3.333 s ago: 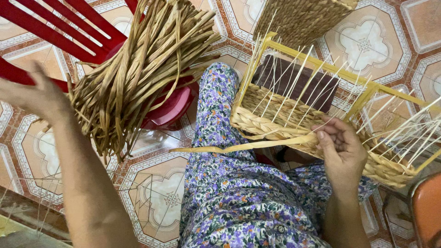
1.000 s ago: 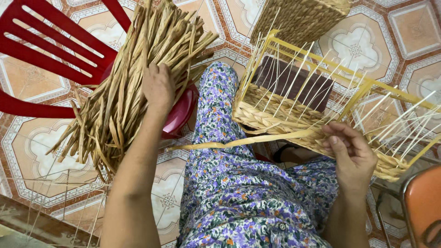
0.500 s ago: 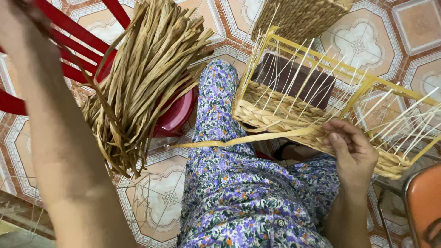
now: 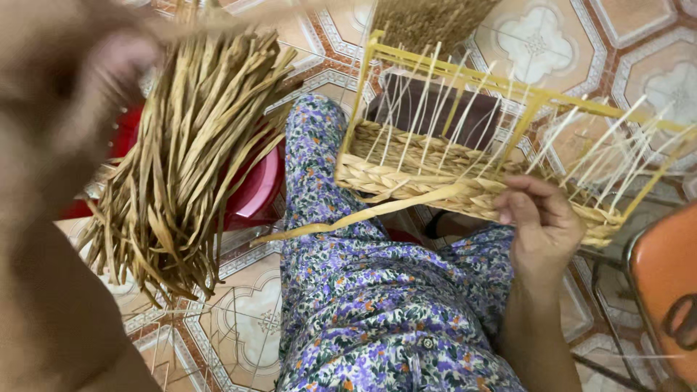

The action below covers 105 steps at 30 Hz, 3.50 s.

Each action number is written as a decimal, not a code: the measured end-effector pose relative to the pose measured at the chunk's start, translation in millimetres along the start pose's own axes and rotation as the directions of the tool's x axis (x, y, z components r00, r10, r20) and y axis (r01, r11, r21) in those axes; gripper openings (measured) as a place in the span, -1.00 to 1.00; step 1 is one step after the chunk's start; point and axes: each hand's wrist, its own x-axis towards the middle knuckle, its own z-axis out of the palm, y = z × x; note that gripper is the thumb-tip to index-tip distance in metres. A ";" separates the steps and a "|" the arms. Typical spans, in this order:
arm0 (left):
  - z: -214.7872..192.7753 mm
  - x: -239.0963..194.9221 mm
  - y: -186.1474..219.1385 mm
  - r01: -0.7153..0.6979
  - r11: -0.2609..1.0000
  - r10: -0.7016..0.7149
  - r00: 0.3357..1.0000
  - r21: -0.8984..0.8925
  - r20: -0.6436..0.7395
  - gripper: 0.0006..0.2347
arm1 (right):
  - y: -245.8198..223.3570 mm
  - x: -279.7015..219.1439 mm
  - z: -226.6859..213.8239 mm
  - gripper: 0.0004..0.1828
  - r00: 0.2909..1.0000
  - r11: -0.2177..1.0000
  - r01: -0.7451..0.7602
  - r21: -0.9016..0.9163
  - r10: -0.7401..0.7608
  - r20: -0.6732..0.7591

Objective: The person sits on the floor and weaves a basket using dried palm leaves. They interlace the leaves through a yellow metal frame, repeatedly pulling and tightening the strands to build up the basket walls.

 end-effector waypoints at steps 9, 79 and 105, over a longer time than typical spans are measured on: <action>136.8 -35.8 37.4 -0.082 0.975 0.163 0.898 -0.208 0.409 -0.82 | -29.3 -37.4 12.5 -0.63 0.978 1.000 -0.001 0.029 -0.005 0.210; 264.0 10.2 88.3 0.073 0.881 0.053 0.967 -0.467 0.251 -0.90 | 34.9 -5.7 17.6 -0.94 1.000 0.965 0.019 -0.260 -0.018 0.008; 278.5 7.6 98.4 -0.214 0.957 0.234 0.968 -0.196 0.086 -0.92 | -11.4 12.3 28.0 -0.87 0.919 0.753 0.381 -0.536 -0.243 0.311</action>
